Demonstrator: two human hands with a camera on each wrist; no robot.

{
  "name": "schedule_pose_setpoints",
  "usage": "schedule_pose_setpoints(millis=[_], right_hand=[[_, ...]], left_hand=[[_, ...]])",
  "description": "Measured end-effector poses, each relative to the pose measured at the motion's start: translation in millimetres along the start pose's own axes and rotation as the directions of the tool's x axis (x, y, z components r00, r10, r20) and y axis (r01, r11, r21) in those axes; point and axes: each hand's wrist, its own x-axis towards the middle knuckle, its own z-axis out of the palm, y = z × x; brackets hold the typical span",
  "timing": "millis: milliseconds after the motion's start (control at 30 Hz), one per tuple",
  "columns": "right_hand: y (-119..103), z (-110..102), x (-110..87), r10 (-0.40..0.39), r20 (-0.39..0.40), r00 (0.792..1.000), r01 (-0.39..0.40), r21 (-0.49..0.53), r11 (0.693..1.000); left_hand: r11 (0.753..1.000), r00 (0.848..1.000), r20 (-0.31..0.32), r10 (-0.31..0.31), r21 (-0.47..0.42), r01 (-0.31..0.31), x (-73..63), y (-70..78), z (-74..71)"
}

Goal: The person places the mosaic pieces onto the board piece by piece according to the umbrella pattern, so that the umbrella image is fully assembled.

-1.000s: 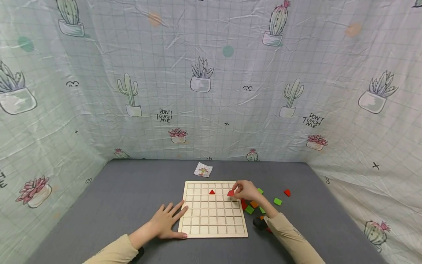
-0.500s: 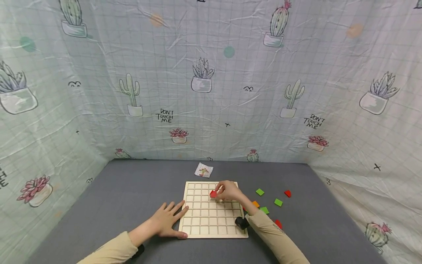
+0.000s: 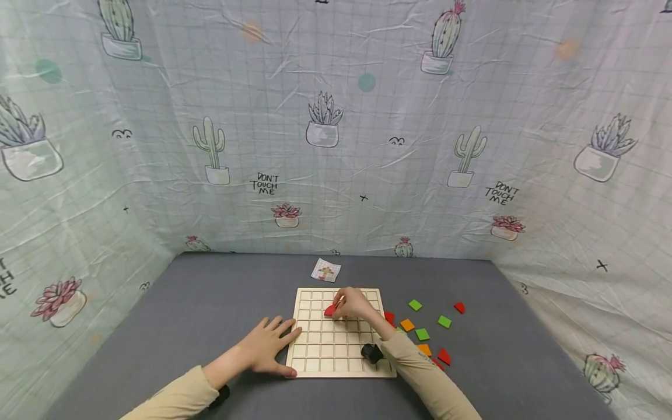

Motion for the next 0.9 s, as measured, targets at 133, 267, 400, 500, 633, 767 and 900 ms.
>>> schedule_pose_setpoints(millis=[133,267,400,500,633,767,900], right_hand=[[1.8,3.5,0.7,0.002,-0.007,1.000,-0.002,-0.012,1.000],[3.2,4.8,1.6,0.013,0.000,1.000,-0.013,-0.003,1.000],[3.6,4.2,2.3,0.025,0.007,1.000,-0.025,0.004,1.000],[3.2,3.8,2.6,0.033,0.011,0.999,-0.033,0.004,0.999],[3.4,4.1,3.0,0.038,0.015,0.999,-0.038,0.002,0.999],[4.9,5.6,4.4,0.042,0.011,0.999,-0.042,-0.003,0.999],[6.2,7.0,5.6,0.036,0.007,0.999,-0.036,-0.027,0.999]], left_hand=[[1.000,0.999,-0.031,0.014,0.020,-0.013,1.1,-1.6,2.8],[1.000,0.999,-0.047,0.019,0.013,-0.019,2.9,-3.3,4.7],[1.000,0.999,-0.036,0.011,0.009,-0.011,4.3,-4.7,6.0],[1.000,0.999,-0.038,0.008,0.015,-0.007,3.9,-5.4,5.5],[1.000,0.999,-0.042,0.009,0.015,-0.009,2.8,-4.8,4.7],[1.000,0.999,-0.043,0.006,0.023,-0.005,2.6,-4.6,5.6],[1.000,0.999,-0.036,0.002,0.022,-0.001,2.6,-4.4,6.2]])
